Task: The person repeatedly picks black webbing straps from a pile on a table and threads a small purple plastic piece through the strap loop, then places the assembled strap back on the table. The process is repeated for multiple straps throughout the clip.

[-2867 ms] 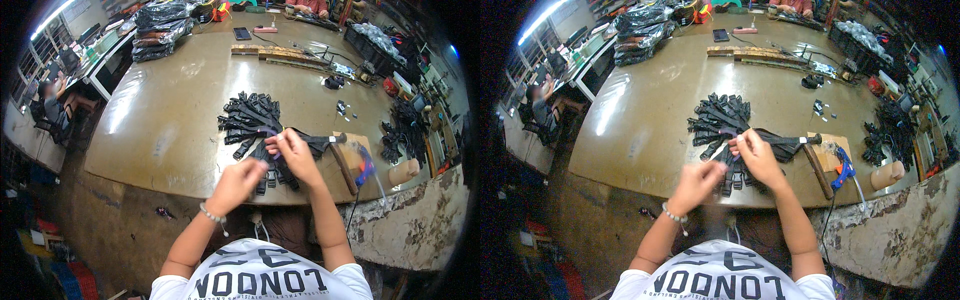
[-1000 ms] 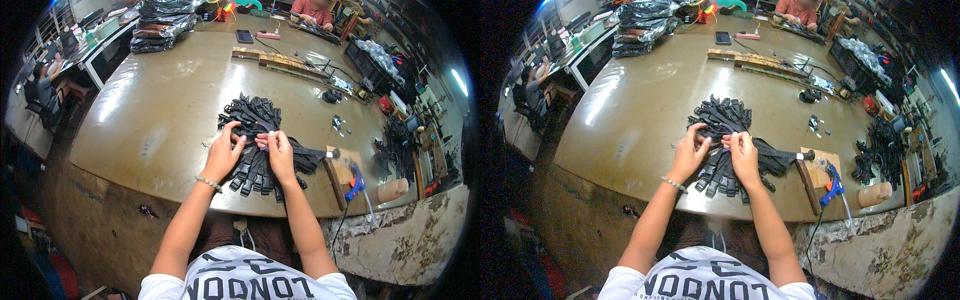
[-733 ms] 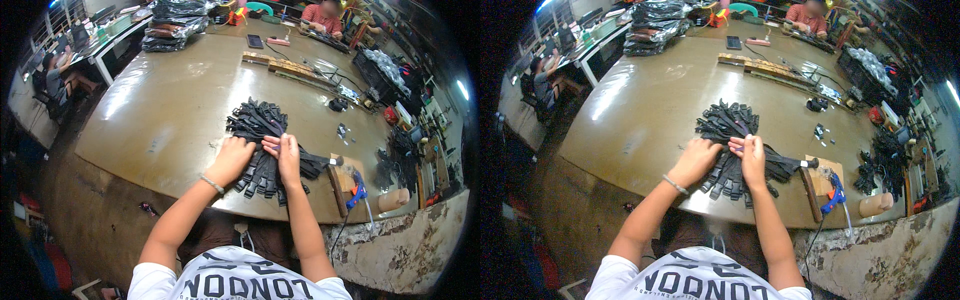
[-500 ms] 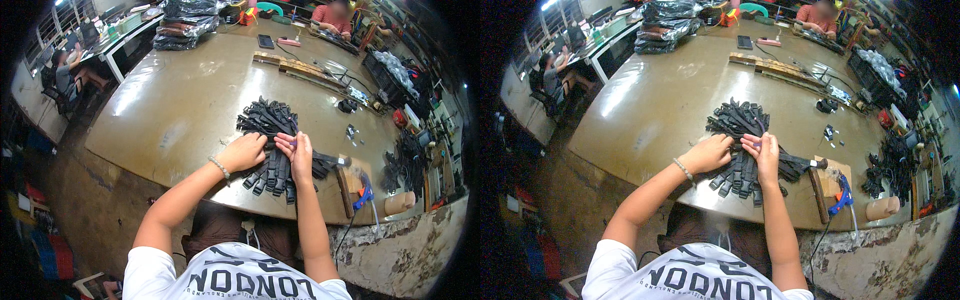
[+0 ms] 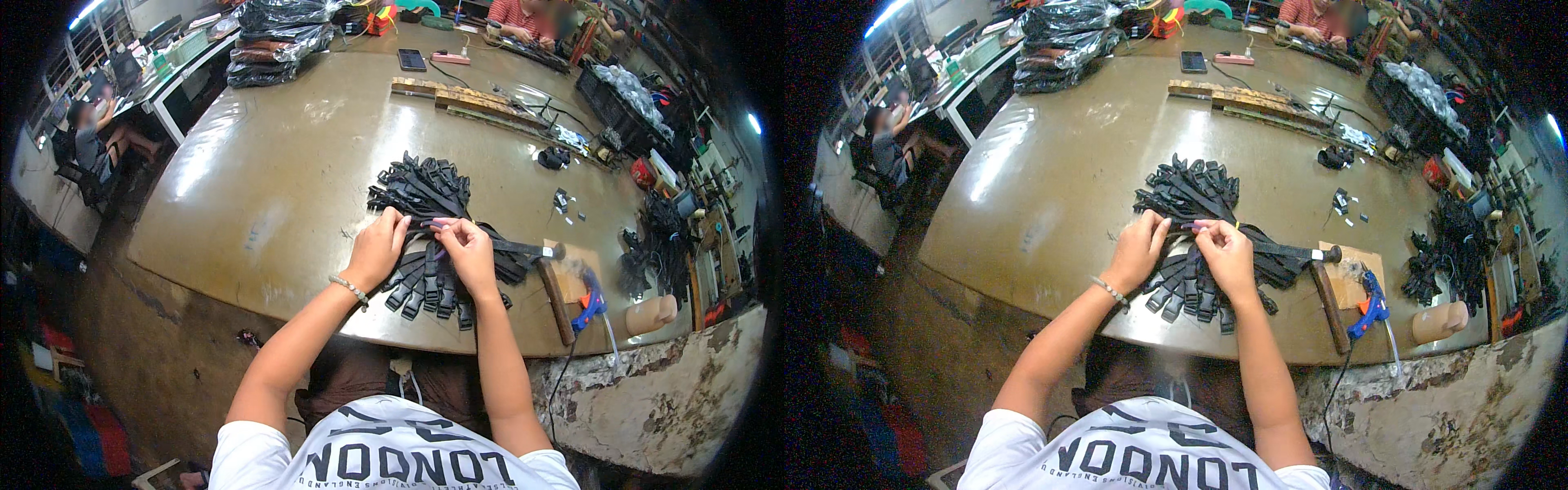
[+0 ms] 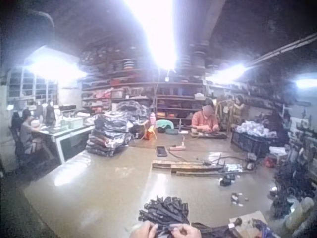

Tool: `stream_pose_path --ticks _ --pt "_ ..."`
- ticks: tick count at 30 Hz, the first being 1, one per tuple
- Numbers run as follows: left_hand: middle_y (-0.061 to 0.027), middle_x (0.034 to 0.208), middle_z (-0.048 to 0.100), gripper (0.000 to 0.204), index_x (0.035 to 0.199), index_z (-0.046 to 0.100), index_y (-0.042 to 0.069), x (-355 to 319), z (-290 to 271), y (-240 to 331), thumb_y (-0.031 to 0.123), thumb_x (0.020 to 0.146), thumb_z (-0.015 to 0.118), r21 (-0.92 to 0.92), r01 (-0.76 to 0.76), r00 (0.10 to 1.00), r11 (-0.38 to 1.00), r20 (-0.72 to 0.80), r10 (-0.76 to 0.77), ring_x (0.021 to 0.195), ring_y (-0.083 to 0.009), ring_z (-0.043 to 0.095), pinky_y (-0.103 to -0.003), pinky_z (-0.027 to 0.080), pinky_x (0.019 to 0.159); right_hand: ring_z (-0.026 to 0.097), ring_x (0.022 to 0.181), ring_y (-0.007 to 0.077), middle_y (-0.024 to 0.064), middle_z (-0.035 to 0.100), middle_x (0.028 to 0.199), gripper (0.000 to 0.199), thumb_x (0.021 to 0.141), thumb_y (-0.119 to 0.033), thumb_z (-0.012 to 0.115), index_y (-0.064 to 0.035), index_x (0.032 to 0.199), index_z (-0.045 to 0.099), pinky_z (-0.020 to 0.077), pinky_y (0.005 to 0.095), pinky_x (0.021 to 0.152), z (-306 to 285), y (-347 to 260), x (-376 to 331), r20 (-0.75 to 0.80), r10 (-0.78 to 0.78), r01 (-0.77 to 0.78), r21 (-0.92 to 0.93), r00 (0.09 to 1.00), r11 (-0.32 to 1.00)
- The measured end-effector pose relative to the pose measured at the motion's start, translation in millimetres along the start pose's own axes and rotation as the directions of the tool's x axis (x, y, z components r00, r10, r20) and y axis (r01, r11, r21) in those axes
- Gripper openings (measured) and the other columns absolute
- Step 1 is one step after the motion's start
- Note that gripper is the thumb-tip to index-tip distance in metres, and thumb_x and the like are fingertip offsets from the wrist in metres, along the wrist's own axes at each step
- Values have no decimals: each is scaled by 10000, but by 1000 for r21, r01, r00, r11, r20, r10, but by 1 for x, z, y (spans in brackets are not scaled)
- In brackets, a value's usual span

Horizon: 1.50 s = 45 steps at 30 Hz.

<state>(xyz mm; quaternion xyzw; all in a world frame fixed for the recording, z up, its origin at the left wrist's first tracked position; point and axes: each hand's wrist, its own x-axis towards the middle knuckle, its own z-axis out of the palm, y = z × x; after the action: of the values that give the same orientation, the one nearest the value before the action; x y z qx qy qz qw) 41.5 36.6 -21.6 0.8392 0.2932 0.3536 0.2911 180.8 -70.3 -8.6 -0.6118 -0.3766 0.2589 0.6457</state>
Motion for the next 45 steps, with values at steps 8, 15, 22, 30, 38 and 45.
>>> stream_pose_path --ticks 8,15,22,30,38,45 --pt "-208 779 626 239 908 521 11 -1 4 -1 240 973 547 -2 21 1000 1000 -7 -21 721 -409 605 -482 455 626 649 897 158 141 659 1060 139 809 -47 669 55 728 620 529 263 745 6 -5 -5 35 -111 116 -193 993 974" --pt "-211 797 628 236 921 510 33 0 1 4 260 985 510 30 80 997 996 -2 -80 731 -418 612 -495 472 632 655 903 172 129 661 1054 165 829 -62 651 50 716 606 532 280 783 5 0 -6 105 -157 183 -334 982 925" --pt "-227 864 577 260 829 530 -9 -7 -74 -29 205 966 477 298 314 894 901 -413 -175 863 -410 560 -514 439 749 656 984 230 200 627 1102 273 1048 -260 404 -4 980 471 541 320 863 7 1 -1 -30 -22 26 118 999 993" --pt "-140 1315 440 340 1217 508 94 -47 -181 -42 113 888 590 560 769 623 308 -765 -165 1233 -338 405 -516 385 968 666 926 237 202 609 1102 276 1057 -264 358 -1 1026 436 561 328 810 6 -11 -2 -190 -142 195 299 971 934" --pt "-174 1109 604 269 1031 661 14 12 -27 -5 207 845 678 93 -127 974 987 200 107 1042 -327 591 -399 474 908 642 1036 266 248 600 1170 306 1064 -324 304 -30 1055 388 525 352 909 5 -1 -1 -23 -21 26 221 1000 975" --pt "-168 1015 579 274 1027 685 22 24 -3 -12 210 829 711 86 -82 971 993 231 60 972 -337 581 -404 474 872 662 947 325 230 651 1051 321 1059 -312 333 -4 1051 425 509 384 851 10 -3 1 57 -153 156 -47 987 987"
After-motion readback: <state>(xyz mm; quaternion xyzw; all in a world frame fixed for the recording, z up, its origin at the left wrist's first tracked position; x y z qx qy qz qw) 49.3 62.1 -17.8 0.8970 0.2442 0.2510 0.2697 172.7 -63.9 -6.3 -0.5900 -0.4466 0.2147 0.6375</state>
